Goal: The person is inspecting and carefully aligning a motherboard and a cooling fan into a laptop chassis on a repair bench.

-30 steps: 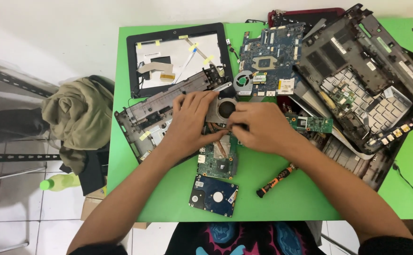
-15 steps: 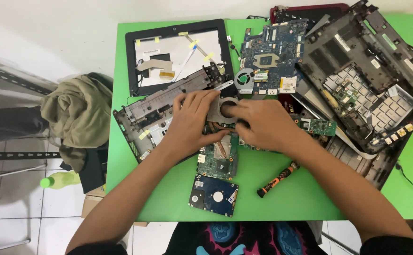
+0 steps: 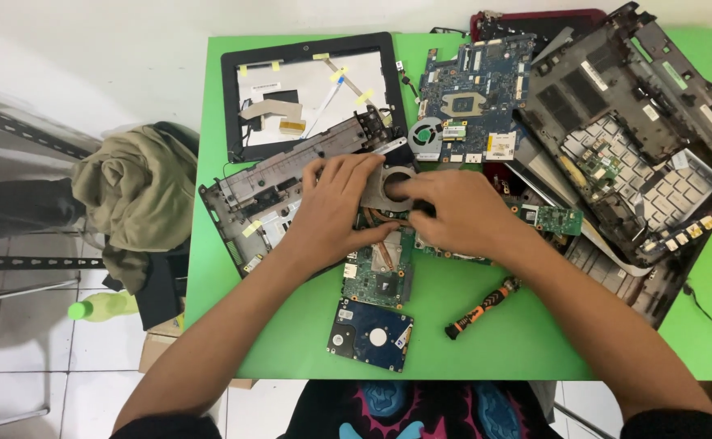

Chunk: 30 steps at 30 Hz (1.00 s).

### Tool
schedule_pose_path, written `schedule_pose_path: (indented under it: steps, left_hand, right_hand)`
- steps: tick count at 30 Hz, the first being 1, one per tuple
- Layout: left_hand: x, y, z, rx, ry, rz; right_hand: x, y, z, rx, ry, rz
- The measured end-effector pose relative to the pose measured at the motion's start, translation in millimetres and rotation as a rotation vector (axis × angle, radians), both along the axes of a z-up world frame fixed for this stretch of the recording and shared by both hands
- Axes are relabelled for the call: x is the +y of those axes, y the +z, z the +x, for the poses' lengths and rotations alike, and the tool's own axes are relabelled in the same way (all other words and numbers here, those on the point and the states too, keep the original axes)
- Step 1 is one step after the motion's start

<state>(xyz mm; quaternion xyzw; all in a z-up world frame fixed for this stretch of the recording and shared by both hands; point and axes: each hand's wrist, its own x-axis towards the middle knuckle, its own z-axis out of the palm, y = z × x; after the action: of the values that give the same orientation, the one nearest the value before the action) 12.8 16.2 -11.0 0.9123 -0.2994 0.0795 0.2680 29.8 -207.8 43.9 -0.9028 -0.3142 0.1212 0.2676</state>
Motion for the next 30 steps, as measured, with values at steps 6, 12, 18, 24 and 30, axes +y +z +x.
schedule_pose_path:
  steps: [6, 12, 18, 24, 30]
  left_hand:
    - [-0.1, -2.5, 0.5, -0.012, -0.001, -0.006]
    - [0.4, -3.2, 0.7, -0.024, -0.010, -0.004]
    - [0.1, -1.2, 0.4, -0.023, -0.007, 0.016]
    - [0.2, -0.9, 0.3, -0.022, -0.001, 0.025]
    - [-0.4, -1.4, 0.0, -0.016, 0.007, 0.022]
  right_hand:
    - [0.3, 5.1, -0.2, -0.036, -0.059, -0.023]
    - [-5.3, 3.4, 2.2, -0.144, -0.054, 0.087]
    - [-10.5, -13.7, 6.3, -0.100, -0.004, 0.085]
    - [-12.9, -43.3, 3.0, -0.344, -0.007, -0.082]
    - [-5.3, -29.7, -0.8, -0.297, -0.038, -0.016]
